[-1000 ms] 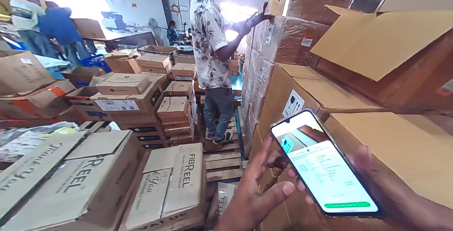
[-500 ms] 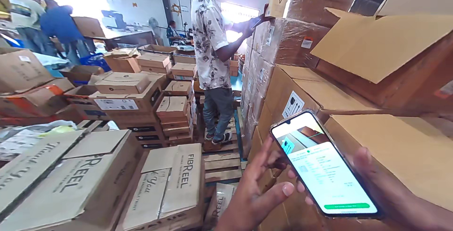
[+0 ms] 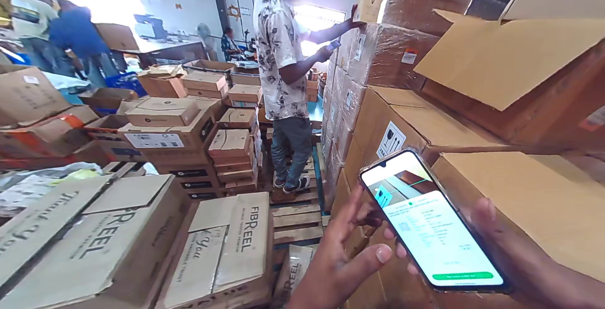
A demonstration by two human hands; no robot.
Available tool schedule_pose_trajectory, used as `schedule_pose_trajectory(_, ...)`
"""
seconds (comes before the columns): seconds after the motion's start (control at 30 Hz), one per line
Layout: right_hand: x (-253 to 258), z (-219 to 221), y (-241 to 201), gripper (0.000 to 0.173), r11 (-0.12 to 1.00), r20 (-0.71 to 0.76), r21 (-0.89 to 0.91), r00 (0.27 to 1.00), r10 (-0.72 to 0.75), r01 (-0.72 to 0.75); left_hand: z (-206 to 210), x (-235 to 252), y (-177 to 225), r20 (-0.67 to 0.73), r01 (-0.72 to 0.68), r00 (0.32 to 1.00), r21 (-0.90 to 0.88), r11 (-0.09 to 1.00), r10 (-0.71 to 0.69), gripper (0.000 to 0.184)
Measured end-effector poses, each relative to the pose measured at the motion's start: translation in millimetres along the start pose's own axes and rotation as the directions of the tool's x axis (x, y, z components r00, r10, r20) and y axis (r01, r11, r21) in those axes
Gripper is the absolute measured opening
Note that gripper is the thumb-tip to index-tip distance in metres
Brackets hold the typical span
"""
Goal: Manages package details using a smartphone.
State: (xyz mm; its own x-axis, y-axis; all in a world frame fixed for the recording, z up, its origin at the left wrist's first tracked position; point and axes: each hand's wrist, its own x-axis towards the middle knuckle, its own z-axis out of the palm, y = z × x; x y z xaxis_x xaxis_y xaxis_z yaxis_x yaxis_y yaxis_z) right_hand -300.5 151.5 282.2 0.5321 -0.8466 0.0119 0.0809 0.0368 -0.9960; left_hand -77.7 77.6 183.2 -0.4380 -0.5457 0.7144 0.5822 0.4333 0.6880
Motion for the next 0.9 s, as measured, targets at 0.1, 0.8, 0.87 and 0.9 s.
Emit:
schedule_pose_trajectory(0.1, -0.2, -0.2, -0.2, 0.082, 1.0, -0.002, -0.007, 1.0, 0.008, -0.008, 0.0, 1.0, -0.2, 0.003, -0.002, 1.0, -0.008, 1.0, 0.002, 0.093)
schedule_pose_trajectory(0.8, -0.4, 1.0, -3.2, 0.084, 0.999, -0.006, -0.039, 1.0, 0.014, -0.014, 1.2, -0.1, 2.8, -0.01, 0.023, 1.0, -0.017, 1.0, -0.023, 0.094)
schedule_pose_trajectory(0.87, -0.2, 1.1, -4.8, 0.084, 1.0, 0.007, -0.029, 1.0, 0.01, -0.01, 2.3, 0.5, 3.9, -0.012, 0.028, 1.0, -0.029, 0.999, -0.028, 0.096)
schedule_pose_trajectory(0.9, -0.6, 2.0, -6.0, 0.083, 1.0, 0.006, -0.029, 1.0, 0.01, -0.01, 2.8, 0.7, 4.4, -0.012, 0.028, 1.0, -0.033, 0.999, -0.029, 0.097)
